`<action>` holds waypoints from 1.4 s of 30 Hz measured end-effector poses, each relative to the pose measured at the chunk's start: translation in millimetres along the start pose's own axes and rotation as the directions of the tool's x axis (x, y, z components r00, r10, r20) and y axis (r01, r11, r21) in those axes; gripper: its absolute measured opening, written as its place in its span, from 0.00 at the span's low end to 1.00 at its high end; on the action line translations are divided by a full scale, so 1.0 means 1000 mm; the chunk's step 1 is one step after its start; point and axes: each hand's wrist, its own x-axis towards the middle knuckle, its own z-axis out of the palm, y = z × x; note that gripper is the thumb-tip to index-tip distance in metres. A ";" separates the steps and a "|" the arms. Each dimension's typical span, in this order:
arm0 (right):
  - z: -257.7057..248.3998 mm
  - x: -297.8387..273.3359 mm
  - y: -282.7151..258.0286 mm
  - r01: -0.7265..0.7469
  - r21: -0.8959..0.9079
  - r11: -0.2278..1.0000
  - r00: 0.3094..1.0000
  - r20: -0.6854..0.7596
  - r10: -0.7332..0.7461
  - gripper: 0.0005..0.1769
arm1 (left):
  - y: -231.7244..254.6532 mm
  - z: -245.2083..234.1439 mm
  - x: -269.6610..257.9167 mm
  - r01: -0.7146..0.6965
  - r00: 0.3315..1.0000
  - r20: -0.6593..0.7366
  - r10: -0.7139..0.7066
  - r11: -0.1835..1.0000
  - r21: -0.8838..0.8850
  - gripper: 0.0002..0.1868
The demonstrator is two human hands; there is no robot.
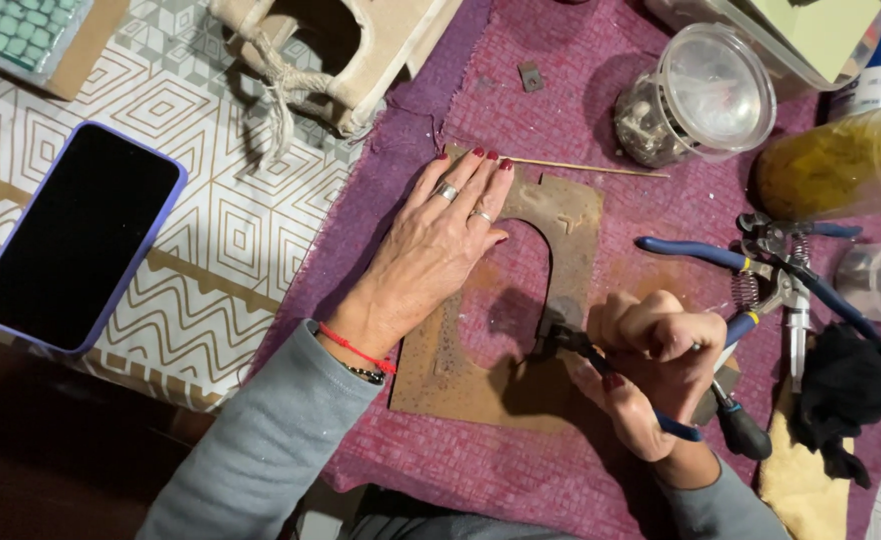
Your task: Repairing a wooden plate by manipulating metal clips with pliers and cleaning them with a spray.
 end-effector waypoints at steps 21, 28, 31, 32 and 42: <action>-0.021 0.015 -0.004 -0.123 0.147 0.981 0.966 0.243 0.085 0.25 | 0.000 0.001 0.000 -0.030 0.999 0.013 0.030 0.999 0.035 0.38; -0.034 0.017 -0.003 -0.171 0.219 0.961 0.937 0.339 0.090 0.23 | 0.002 -0.004 0.002 -0.036 0.999 0.017 0.035 0.999 0.038 0.40; -0.035 0.025 -0.006 -0.227 0.203 0.952 0.915 0.378 0.138 0.22 | 0.002 -0.002 0.001 -0.025 0.999 0.029 0.023 0.998 0.060 0.40; -0.035 0.025 -0.004 -0.206 0.249 0.946 0.918 0.383 0.099 0.19 | 0.002 -0.002 0.001 -0.017 0.999 0.036 0.015 0.998 0.055 0.39; -0.040 0.020 -0.008 -0.203 0.230 0.952 0.923 0.370 0.107 0.07 | 0.007 -0.016 0.006 -0.047 0.995 0.092 0.037 0.993 0.110 0.36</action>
